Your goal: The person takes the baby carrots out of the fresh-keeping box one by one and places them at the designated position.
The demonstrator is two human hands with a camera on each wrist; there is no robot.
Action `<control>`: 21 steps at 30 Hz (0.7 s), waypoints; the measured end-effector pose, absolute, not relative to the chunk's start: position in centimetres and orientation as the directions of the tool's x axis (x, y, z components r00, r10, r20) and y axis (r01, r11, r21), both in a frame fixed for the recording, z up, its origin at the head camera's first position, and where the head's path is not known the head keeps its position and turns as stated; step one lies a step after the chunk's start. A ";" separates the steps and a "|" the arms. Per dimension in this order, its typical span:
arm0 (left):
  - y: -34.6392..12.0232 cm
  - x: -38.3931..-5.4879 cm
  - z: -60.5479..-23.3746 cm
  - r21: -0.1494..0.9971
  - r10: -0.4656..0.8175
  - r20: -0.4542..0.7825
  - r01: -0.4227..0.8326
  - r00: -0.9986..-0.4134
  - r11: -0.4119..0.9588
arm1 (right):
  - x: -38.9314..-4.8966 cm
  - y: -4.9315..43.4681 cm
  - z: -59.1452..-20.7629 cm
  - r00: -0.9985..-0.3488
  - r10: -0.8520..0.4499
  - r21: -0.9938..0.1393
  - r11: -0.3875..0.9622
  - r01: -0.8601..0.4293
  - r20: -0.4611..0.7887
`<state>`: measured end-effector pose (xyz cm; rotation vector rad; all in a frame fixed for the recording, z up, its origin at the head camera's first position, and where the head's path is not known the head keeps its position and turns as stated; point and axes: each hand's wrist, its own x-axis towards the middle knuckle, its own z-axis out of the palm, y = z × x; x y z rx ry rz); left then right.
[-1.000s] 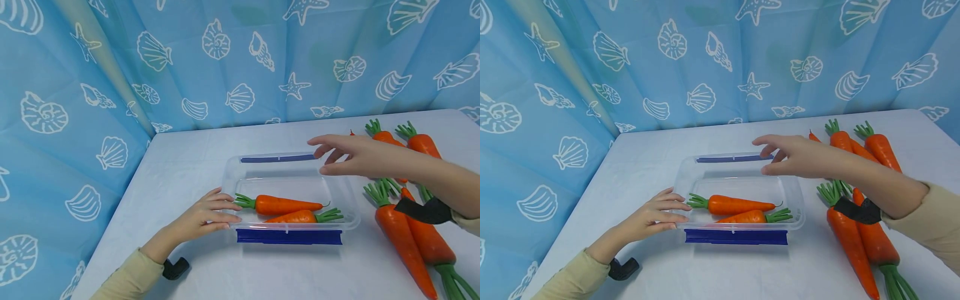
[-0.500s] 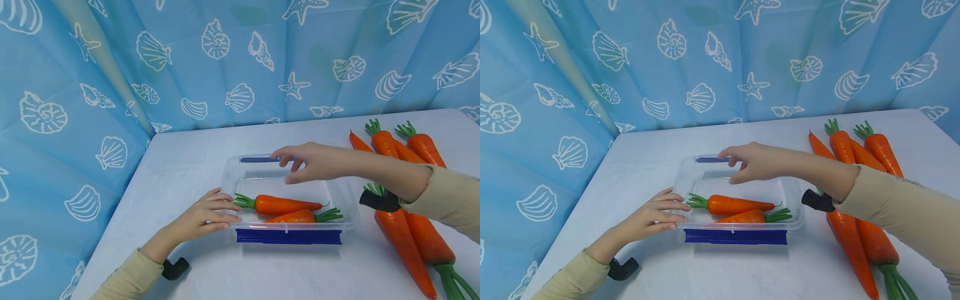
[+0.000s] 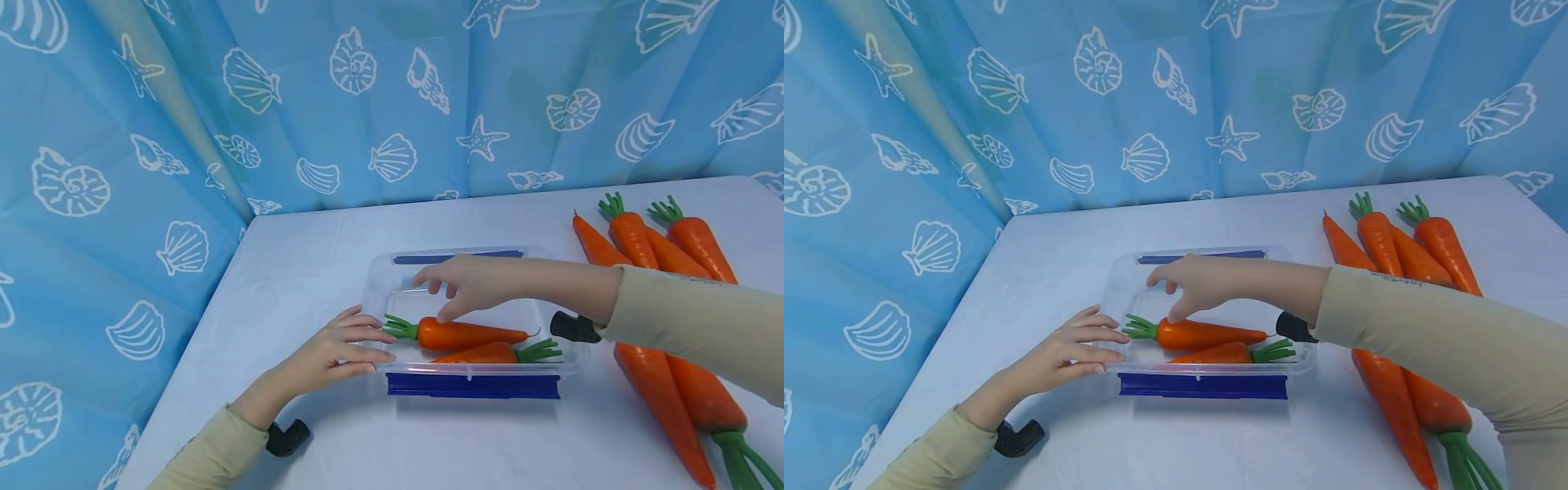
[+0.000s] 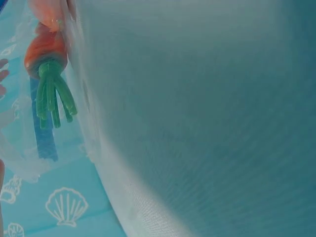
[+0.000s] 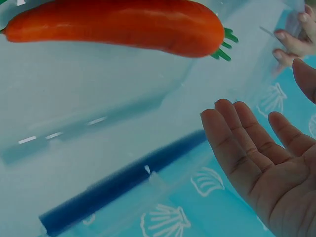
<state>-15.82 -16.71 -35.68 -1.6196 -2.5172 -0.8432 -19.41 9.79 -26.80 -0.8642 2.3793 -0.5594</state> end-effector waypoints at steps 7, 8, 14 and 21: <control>-16.7 -15.9 -35.8 0.415 0.834 0.322 0.858 -0.449 0.302 | -19.4 8.5 -28.3 -0.625 -0.659 -0.509 0.740 -0.440 -0.419; -16.7 -15.9 -35.8 0.406 0.834 0.326 0.863 -0.444 0.301 | -19.4 8.4 -28.5 -0.621 -0.661 -0.504 0.740 -0.446 -0.421; -16.7 -15.9 -35.7 0.404 0.833 0.343 0.869 -0.434 0.286 | -19.6 7.8 -29.2 -0.599 -0.662 -0.476 0.746 -0.466 -0.451; -16.8 -16.0 -35.9 0.400 0.835 0.343 0.871 -0.430 0.284 | -20.5 7.6 -30.1 -0.542 -0.675 -0.452 0.738 -0.501 -0.500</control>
